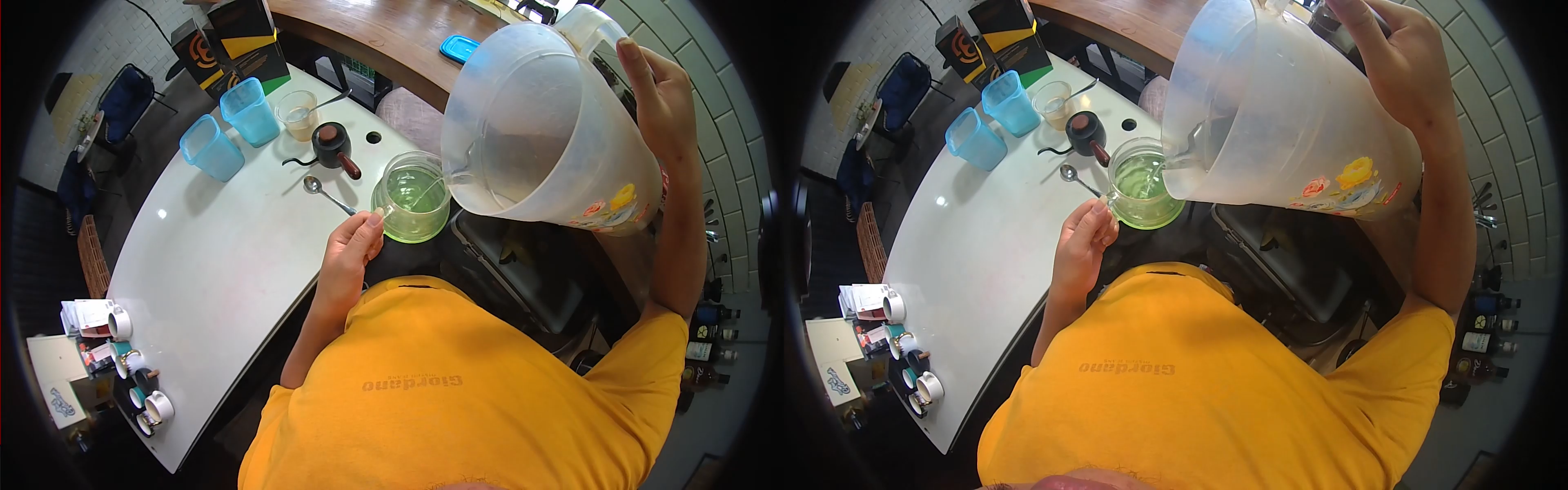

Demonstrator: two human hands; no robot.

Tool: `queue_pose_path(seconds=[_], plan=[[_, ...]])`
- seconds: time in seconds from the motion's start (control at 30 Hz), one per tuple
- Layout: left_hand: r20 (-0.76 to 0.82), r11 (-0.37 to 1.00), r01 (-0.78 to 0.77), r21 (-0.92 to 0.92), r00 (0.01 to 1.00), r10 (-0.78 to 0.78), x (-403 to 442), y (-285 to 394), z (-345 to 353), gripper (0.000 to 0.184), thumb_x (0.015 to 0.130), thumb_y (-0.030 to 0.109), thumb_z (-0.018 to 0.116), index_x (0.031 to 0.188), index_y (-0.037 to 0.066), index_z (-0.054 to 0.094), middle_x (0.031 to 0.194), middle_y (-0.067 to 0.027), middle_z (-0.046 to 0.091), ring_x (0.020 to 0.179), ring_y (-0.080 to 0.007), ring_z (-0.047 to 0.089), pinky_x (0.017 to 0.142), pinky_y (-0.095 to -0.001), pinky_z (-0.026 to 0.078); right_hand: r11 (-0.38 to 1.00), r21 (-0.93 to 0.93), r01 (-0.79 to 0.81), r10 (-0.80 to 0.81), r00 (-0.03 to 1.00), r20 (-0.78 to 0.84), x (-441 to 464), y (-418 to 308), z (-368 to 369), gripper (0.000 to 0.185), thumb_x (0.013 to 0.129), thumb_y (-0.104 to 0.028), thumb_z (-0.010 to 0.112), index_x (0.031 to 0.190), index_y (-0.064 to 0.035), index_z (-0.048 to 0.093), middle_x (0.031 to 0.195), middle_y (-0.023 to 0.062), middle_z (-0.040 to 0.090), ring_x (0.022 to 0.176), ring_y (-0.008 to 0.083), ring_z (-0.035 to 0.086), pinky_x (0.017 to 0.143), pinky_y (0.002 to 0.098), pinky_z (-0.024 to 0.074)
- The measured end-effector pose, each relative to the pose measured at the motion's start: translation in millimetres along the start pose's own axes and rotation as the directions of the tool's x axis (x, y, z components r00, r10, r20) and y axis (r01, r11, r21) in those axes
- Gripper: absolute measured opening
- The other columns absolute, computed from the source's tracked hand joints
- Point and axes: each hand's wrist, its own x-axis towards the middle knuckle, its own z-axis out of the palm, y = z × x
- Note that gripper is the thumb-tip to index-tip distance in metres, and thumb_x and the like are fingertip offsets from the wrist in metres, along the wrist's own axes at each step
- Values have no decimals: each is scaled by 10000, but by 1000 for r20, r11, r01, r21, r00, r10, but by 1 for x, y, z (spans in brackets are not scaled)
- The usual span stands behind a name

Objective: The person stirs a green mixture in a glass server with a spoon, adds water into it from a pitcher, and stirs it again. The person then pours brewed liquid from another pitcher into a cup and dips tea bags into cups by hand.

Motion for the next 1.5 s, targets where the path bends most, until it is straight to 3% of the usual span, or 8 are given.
queue_pose_path(seconds=[0.63, 0.83, 1.03, 1.1, 1.5], plan=[[-12, 1000, -22, -5, 1000, 22, -8, -11, 14, 295, 939, 226, 496, 685, 85, 446, 618, 33, 315, 603, -87, 322, 572, -234, 277, 999, -36, 23, -23, 1000, 1, -4, 11, -10, 563, 922, -498, 466, 797, 30, 613, 575, -63, 354, 557, 46, 282, 505, 236, 226], [-43, 999, -50, -21, 998, 49, -17, -14, 18, 302, 937, 225, 496, 675, 89, 437, 614, 36, 312, 603, -85, 325, 572, -231, 279, 995, 43, 95, -93, 994, -54, 0, 8, -3, 567, 924, -500, 461, 788, 31, 604, 588, -52, 385, 587, 51, 314, 536, 231, 252], [-105, 997, -78, -7, 991, 77, -27, -15, 21, 313, 936, 226, 493, 663, 94, 419, 610, 35, 304, 601, -87, 322, 574, -231, 279, 997, 5, 72, -72, 995, 64, 9, 8, -3, 549, 930, -478, 465, 819, 40, 611, 627, -34, 459, 629, 60, 375, 574, 227, 309], [-121, 996, -91, -6, 989, 89, -31, -16, 21, 314, 936, 228, 494, 662, 94, 418, 610, 35, 302, 600, -88, 322, 574, -232, 279, 983, 92, 157, -156, 988, -18, 9, 3, 6, 544, 934, -467, 463, 844, 46, 620, 633, -32, 468, 639, 58, 385, 581, 227, 320], [-208, 989, -146, -20, 968, 139, -46, -18, 25, 302, 934, 235, 502, 673, 95, 445, 608, 36, 313, 602, -88, 334, 576, -228, 285, 980, 53, 193, -198, 976, 91, 25, -4, 10, 547, 935, -469, 457, 847, 43, 628, 613, -29, 477, 610, 62, 382, 558, 233, 314]])
